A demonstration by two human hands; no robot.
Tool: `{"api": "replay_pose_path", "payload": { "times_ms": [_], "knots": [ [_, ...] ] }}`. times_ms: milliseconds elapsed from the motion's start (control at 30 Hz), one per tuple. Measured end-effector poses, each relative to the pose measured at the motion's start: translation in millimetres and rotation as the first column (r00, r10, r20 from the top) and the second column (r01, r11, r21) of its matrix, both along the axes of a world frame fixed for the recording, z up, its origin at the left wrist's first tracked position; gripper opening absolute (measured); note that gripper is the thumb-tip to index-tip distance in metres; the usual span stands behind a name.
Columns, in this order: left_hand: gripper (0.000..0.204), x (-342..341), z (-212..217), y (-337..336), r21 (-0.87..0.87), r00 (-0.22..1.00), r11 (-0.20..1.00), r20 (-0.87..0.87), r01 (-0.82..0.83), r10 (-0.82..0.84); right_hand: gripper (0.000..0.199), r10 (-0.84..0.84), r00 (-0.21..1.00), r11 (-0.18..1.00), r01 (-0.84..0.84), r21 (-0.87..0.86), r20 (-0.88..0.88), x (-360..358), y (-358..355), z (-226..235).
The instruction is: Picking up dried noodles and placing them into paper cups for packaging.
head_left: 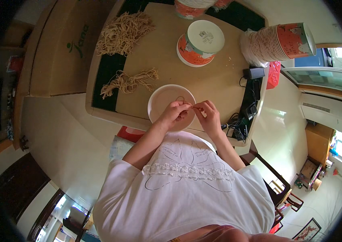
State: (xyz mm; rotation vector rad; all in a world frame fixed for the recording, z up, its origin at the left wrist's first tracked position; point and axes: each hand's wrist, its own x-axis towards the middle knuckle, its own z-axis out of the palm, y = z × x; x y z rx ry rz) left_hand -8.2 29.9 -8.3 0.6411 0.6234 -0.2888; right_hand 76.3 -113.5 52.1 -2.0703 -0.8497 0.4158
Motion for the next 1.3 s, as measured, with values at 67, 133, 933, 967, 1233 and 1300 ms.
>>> {"api": "replay_pose_path", "payload": {
  "times_ms": [67,133,933,967,1233,1300],
  "knots": [
    [0.009,0.6,3.0,1.2,-0.01,1.0,1.0,-0.011,-0.003,0.003,0.009,0.001,0.999,1.0,-0.001,0.005,-0.033,0.3,0.8,1.5],
    [0.009,0.8,4.3,0.5,0.013,1.0,1.0,-0.01,-0.007,0.007,0.009,0.001,0.999,1.0,0.0,0.012,-0.032,0.0,0.3,-0.9],
    [0.009,1.3,4.5,-2.5,0.176,0.998,0.984,-0.066,0.011,0.001,0.011,-0.009,0.968,1.0,0.009,-0.004,-0.249,16.3,15.3,-4.9],
    [0.009,1.3,6.8,-1.7,0.16,0.998,0.987,-0.07,0.009,0.003,0.012,-0.014,0.966,1.0,0.016,0.006,-0.258,17.3,15.0,-0.8],
    [0.009,2.4,12.1,-2.1,0.117,1.0,0.993,-0.025,-0.011,0.014,0.013,0.077,0.99,0.996,-0.081,-0.03,-0.118,16.6,7.6,10.0],
    [0.009,3.5,14.0,-1.7,0.119,1.0,0.993,-0.016,-0.011,0.013,0.013,0.095,0.99,0.994,-0.1,-0.039,-0.105,15.3,6.3,5.3]
  ]
}}
